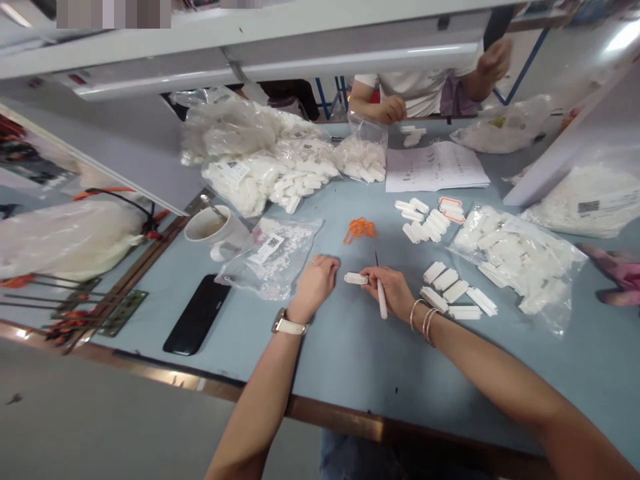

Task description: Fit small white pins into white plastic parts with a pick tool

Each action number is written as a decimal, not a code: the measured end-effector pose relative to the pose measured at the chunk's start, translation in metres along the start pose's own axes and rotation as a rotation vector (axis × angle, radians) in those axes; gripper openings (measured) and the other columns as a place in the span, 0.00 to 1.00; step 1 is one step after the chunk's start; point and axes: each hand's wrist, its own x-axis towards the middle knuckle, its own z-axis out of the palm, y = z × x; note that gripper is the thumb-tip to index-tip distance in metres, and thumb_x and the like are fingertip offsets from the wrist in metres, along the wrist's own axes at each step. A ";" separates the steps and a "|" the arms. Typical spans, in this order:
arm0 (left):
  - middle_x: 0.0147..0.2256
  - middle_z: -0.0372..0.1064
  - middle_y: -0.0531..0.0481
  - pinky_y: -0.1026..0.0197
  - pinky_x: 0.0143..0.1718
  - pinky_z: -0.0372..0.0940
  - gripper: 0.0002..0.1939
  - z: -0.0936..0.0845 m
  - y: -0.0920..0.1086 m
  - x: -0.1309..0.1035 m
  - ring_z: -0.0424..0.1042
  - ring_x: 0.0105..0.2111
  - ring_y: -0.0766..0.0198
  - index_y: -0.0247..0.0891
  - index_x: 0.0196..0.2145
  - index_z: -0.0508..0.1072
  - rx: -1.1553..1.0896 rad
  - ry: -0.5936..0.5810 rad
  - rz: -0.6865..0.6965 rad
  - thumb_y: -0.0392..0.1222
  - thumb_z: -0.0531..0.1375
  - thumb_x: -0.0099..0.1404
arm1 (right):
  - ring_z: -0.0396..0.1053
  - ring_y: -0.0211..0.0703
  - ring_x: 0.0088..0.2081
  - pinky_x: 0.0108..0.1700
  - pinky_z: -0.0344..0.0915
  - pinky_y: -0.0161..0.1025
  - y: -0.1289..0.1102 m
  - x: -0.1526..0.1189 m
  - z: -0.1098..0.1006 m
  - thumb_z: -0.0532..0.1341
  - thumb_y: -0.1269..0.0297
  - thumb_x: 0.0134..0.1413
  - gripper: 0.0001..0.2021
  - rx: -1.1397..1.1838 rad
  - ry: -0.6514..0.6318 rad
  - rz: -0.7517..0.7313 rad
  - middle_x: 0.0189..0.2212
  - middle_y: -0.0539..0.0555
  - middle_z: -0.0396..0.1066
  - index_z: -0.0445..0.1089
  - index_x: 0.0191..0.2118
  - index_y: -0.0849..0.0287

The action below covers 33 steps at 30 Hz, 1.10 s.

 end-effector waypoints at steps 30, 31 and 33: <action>0.25 0.64 0.53 0.65 0.27 0.57 0.10 -0.008 0.016 -0.001 0.60 0.24 0.68 0.36 0.28 0.69 -0.533 -0.193 -0.140 0.44 0.54 0.62 | 0.69 0.37 0.29 0.36 0.62 0.35 -0.002 0.002 -0.003 0.63 0.72 0.46 0.13 0.057 -0.004 0.108 0.34 0.52 0.77 0.55 0.22 0.56; 0.25 0.63 0.53 0.65 0.26 0.57 0.10 -0.009 0.016 -0.001 0.60 0.24 0.68 0.36 0.28 0.69 -0.536 -0.194 -0.138 0.44 0.54 0.62 | 0.68 0.37 0.28 0.36 0.62 0.34 -0.001 0.002 -0.002 0.63 0.72 0.46 0.14 0.058 -0.004 0.106 0.34 0.51 0.77 0.55 0.22 0.56; 0.24 0.63 0.53 0.65 0.26 0.57 0.10 -0.009 0.017 -0.001 0.60 0.24 0.68 0.36 0.27 0.69 -0.538 -0.194 -0.139 0.44 0.54 0.61 | 0.68 0.37 0.28 0.36 0.62 0.34 -0.001 0.002 -0.002 0.62 0.73 0.46 0.14 0.056 -0.007 0.102 0.34 0.51 0.77 0.55 0.22 0.56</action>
